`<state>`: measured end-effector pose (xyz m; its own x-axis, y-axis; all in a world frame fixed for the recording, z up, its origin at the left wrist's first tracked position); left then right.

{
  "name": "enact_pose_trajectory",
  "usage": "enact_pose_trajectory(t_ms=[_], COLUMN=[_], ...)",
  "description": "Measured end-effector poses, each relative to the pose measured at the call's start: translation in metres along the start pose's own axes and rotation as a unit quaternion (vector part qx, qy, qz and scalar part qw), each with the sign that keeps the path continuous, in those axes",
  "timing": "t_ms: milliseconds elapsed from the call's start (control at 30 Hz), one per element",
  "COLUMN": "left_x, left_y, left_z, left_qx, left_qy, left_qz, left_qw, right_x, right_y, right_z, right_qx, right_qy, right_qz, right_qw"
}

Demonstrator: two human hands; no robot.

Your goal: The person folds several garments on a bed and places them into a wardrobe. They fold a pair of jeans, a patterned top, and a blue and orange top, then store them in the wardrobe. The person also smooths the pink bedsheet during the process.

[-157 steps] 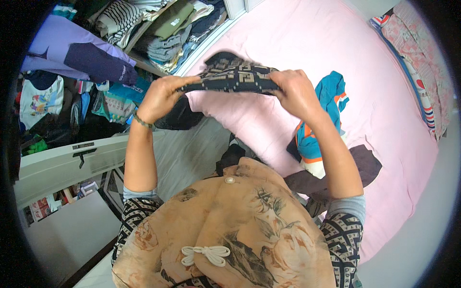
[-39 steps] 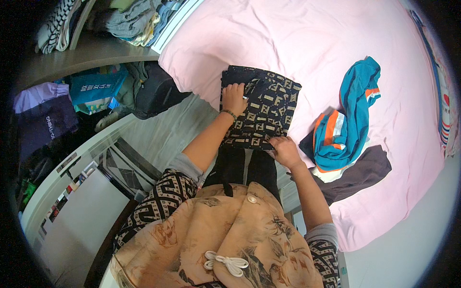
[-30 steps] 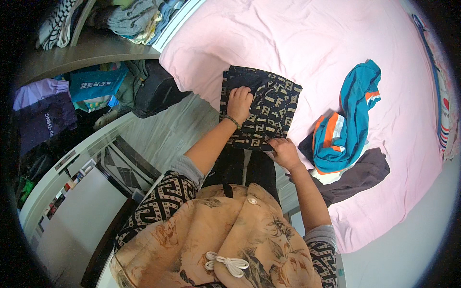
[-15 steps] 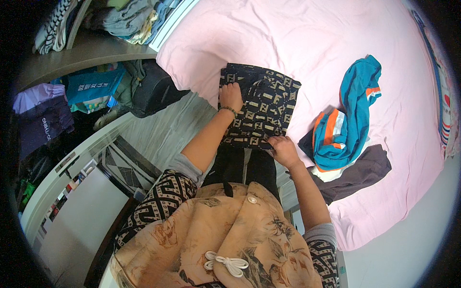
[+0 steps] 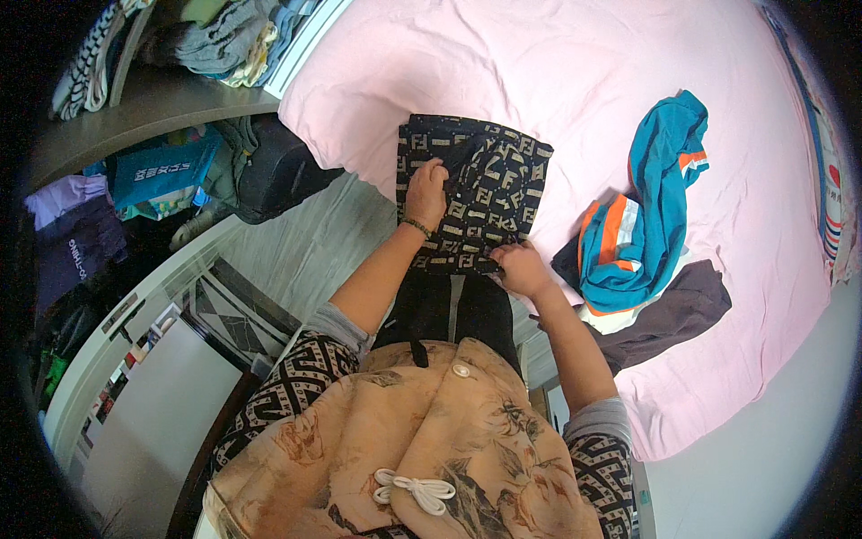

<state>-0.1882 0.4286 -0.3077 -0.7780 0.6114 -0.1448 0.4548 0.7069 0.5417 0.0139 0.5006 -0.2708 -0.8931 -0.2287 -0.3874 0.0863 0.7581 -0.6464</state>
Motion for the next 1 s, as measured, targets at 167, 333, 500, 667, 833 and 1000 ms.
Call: enact_pose_trajectory(t_ms=[167,333,500,667,833,1000], left_x=[-0.003,-0.008,-0.004,0.001,0.018,-0.021], left_y=[0.0,-0.009,-0.022,-0.045,-0.086,-0.124], left_z=[-0.002,-0.005,-0.008,-0.002,0.02,0.007], left_qx=[-0.036,-0.084,-0.146,-0.214,-0.433,-0.339], left_qy=[-0.016,-0.025,-0.014,-0.129,-0.155,0.031], left_qz=[0.017,0.022,0.014,-0.059,-0.269,-0.276], left_qw=[0.999,0.996,0.989,0.967,0.846,0.899], right_x=[0.035,0.091,0.117,0.087,0.105,0.055], right_y=[0.023,0.047,0.057,0.052,0.089,0.099], right_z=[-0.067,-0.141,-0.132,-0.133,-0.131,-0.094], right_qx=[0.151,-0.051,-0.114,0.07,0.137,0.132], right_qy=[0.115,0.302,0.153,0.278,0.328,0.395], right_qz=[0.005,-0.069,-0.051,-0.052,0.109,0.174], right_qw=[0.982,0.949,0.98,0.956,0.928,0.892])
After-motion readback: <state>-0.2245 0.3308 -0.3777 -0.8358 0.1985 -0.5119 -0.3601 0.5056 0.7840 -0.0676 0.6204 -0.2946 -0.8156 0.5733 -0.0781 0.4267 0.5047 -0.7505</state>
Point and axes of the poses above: each hand's wrist, its own x-axis towards the middle knuckle, its own z-axis out of the palm, y = z × x, the point moved 6 cm from there along x, towards the middle knuckle, and after that the axes turned 14 degrees about -z, right-handed, at the moved point
